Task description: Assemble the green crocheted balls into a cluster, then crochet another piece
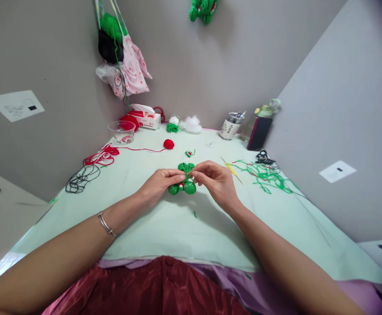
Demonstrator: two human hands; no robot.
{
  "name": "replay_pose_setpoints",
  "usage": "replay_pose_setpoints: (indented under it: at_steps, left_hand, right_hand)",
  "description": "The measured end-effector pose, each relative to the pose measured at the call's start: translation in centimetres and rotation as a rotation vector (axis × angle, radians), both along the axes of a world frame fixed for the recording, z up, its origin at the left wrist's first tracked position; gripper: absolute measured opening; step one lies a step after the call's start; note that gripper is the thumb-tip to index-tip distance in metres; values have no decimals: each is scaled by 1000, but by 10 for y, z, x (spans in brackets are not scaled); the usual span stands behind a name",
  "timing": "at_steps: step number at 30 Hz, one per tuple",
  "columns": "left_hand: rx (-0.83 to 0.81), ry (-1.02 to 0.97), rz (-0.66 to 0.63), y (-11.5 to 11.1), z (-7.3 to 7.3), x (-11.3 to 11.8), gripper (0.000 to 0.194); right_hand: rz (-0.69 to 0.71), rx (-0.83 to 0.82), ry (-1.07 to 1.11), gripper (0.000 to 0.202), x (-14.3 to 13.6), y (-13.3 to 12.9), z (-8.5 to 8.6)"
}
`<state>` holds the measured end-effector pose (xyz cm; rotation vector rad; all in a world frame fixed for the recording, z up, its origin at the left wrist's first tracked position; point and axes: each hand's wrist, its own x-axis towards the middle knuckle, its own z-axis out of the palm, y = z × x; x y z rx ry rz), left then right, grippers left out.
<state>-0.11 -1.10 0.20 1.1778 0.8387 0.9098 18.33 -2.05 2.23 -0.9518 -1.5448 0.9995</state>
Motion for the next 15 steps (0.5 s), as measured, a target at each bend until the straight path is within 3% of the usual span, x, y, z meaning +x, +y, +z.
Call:
replay_pose_setpoints:
  at_steps: [15]
  left_hand:
    - [14,5,-3,0,-1,-1,27]
  right_hand:
    - [15,24,-11,16,2,1,-3]
